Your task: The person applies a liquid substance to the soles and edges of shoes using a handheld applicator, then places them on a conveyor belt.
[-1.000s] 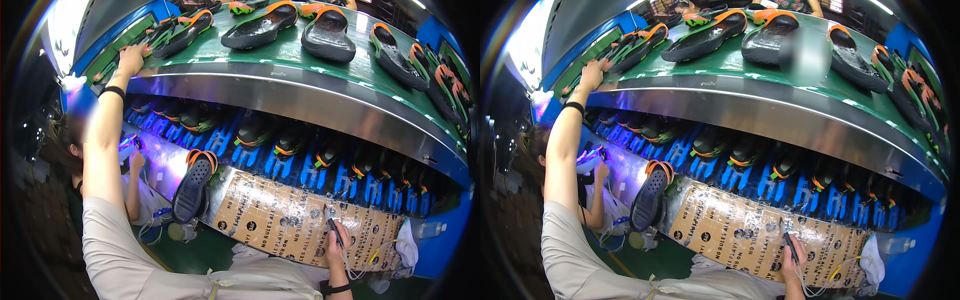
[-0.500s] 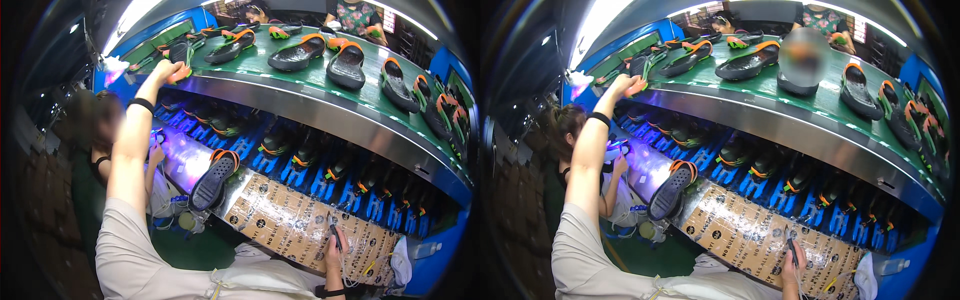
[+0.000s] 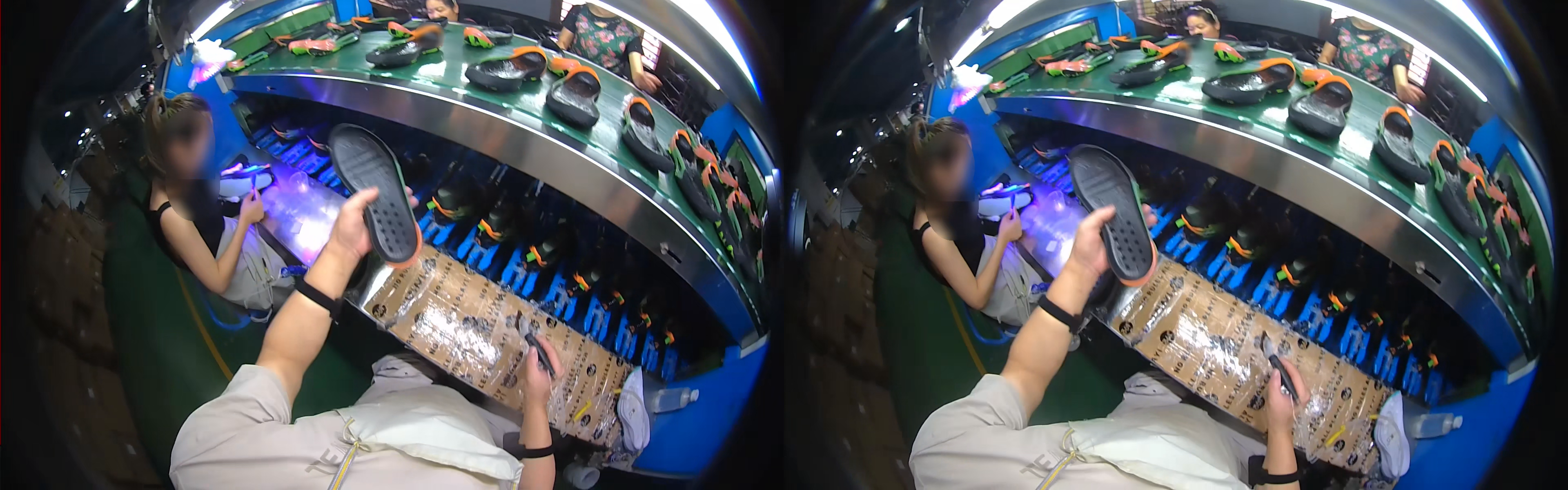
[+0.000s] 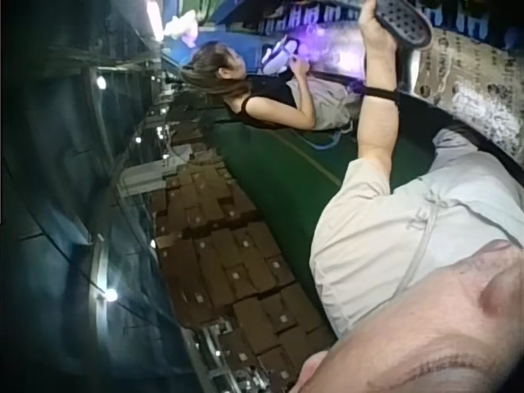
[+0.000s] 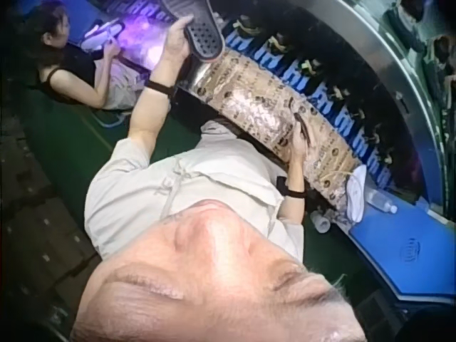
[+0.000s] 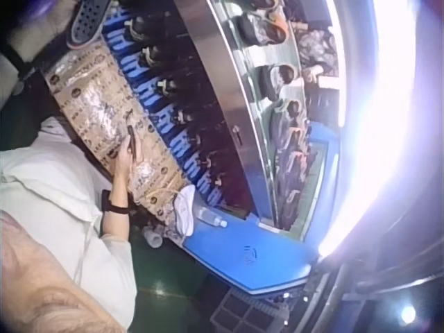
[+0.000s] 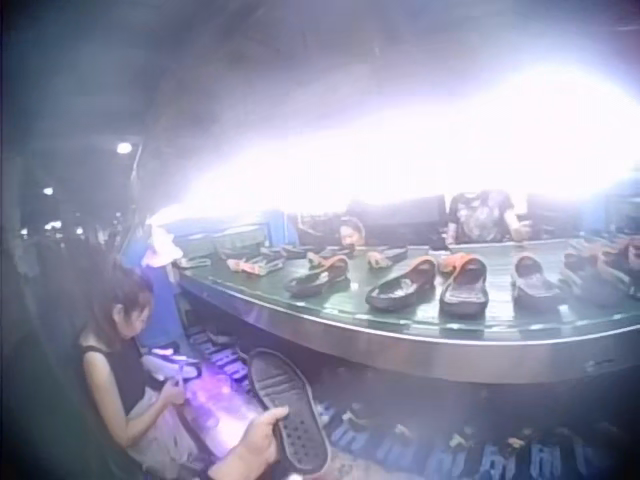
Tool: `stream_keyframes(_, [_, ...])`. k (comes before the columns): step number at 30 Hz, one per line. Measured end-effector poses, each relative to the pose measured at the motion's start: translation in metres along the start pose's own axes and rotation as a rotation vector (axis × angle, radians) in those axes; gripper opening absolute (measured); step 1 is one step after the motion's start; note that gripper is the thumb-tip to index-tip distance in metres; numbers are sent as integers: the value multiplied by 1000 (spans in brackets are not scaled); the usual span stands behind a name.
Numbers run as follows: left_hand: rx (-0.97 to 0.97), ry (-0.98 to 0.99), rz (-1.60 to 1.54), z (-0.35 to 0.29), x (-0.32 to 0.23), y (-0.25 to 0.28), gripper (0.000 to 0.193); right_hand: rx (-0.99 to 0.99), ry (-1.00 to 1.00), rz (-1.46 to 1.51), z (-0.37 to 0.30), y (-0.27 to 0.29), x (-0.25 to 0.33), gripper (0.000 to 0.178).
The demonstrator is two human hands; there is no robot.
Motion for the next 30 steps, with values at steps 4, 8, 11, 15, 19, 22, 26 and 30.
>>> stream_keyframes(4, [205, 206, -264, -54, 105, -29, 72, 27, -221, 320, 11, 7, 21, 24])
stream_keyframes(8, [273, 303, -580, -82, 171, -46, 91, 125, -274, 483, 23, 2, 67, 26])
stream_keyframes(11, [196, 397, -640, -100, 204, -48, 97, 166, -249, 535, 30, -13, 100, 28])
stream_keyframes(15, [294, 464, -632, -112, 217, -60, 96, 248, -223, 581, 42, -38, 124, 24])
stream_keyframes(19, [66, 484, -486, -121, 227, -54, 92, 244, -266, 577, 51, -55, 129, 21])
stream_keyframes(22, [37, 490, -396, -129, 228, -57, 91, 192, -229, 585, 55, -60, 137, 20])
stream_keyframes(26, [53, 504, -367, -136, 231, -63, 89, 156, -194, 486, 57, -62, 143, 19])
stream_keyframes(30, [94, 440, -322, -134, 233, -66, 80, 134, -78, 321, 52, -63, 150, 22])
Point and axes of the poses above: each hand's wrist, its own z-axis towards the middle knuckle, its own y-axis out of the back of the hand, x = y × z, the point moved 6 cm from there along z, towards the middle knuckle, and after that the axes turned 10 degrees about -z, right-handed, at the moved point
